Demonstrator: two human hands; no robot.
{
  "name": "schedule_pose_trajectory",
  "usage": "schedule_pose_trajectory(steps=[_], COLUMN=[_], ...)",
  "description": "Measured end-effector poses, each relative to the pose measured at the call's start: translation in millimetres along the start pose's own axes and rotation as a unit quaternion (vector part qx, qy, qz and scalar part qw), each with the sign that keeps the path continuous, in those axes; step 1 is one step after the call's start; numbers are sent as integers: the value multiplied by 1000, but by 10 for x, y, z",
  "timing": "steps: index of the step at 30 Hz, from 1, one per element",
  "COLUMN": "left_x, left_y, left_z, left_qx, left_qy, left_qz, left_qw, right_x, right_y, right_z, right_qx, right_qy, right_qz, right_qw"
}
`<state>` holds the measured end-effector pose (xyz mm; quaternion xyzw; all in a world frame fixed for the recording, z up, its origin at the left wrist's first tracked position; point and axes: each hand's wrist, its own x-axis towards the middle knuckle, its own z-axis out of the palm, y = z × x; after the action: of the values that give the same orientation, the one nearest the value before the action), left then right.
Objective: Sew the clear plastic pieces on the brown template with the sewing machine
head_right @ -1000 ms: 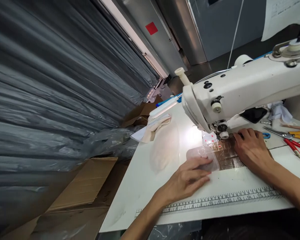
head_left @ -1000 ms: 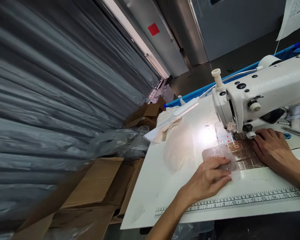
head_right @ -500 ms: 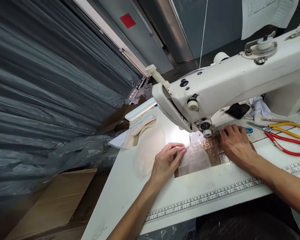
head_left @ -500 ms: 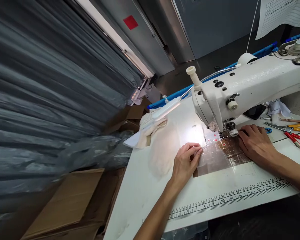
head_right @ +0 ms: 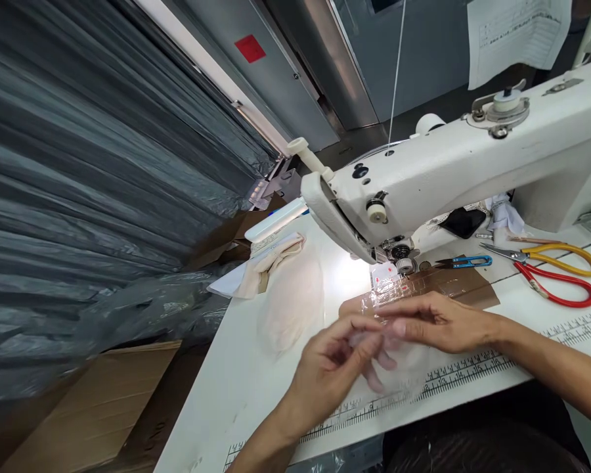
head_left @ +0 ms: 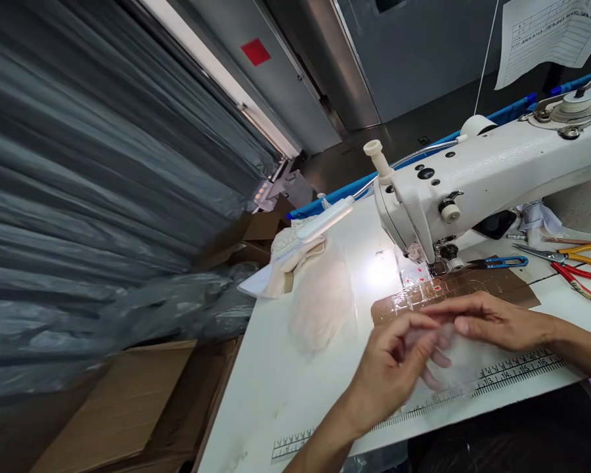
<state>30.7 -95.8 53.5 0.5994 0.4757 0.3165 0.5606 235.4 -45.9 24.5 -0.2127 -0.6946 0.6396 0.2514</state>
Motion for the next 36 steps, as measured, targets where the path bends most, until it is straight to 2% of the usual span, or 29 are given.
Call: schedule_pose_trajectory(steps=[2, 3, 5, 8, 9, 11, 14, 15, 17, 19, 21, 23, 25, 27, 29, 32, 36], left_x=[57, 87, 137, 181, 192, 216, 282, 314, 393, 492, 609, 731, 840, 913, 935, 886, 775], left_y=[-37, -73, -174, -354, -406, -477, -485, -463, -402, -342, -312, -323, -364, -407, -421, -363, -222], left_z=[-111, -178, -315, -506, -561, -653, -707, -697, -642, -565, -503, -474, -476, -489, -494, -475, -423], left_qx=[19, 37, 79, 198, 263, 405, 541, 556, 559, 546, 525, 495, 447, 390, 350, 330, 349], left_qy=[71, 100, 147, 207, 220, 235, 225, 215, 178, 121, 45, -26, -67, -76, -72, -64, -77], left_qz=[-22, -31, -43, -22, -1, 59, 167, 204, 272, 320, 338, 321, 280, 243, 224, 225, 219], left_qw=[997, 994, 985, 958, 939, 881, 793, 777, 763, 765, 779, 807, 847, 885, 907, 915, 908], right_x=[8, 18, 47, 82, 87, 88, 81, 80, 80, 82, 85, 86, 87, 85, 81, 76, 94], right_y=[39, 71, 143, 204, 205, 185, 151, 148, 155, 171, 189, 206, 225, 243, 252, 227, 122], right_z=[23, 32, 37, -1, -22, -63, -99, -102, -100, -95, -92, -93, -96, -97, -95, -81, -46], right_qx=[53, 61, 33, -97, -151, -244, -311, -322, -342, -359, -367, -370, -374, -378, -379, -376, -386], right_qy=[-37, -32, 24, 154, 192, 248, 286, 294, 308, 314, 313, 309, 305, 299, 294, 274, 209], right_qz=[53, 77, 105, 106, 104, 103, 109, 112, 109, 102, 95, 88, 78, 66, 48, 9, -16], right_qw=[996, 995, 994, 978, 964, 932, 900, 893, 881, 873, 871, 871, 872, 873, 876, 885, 899])
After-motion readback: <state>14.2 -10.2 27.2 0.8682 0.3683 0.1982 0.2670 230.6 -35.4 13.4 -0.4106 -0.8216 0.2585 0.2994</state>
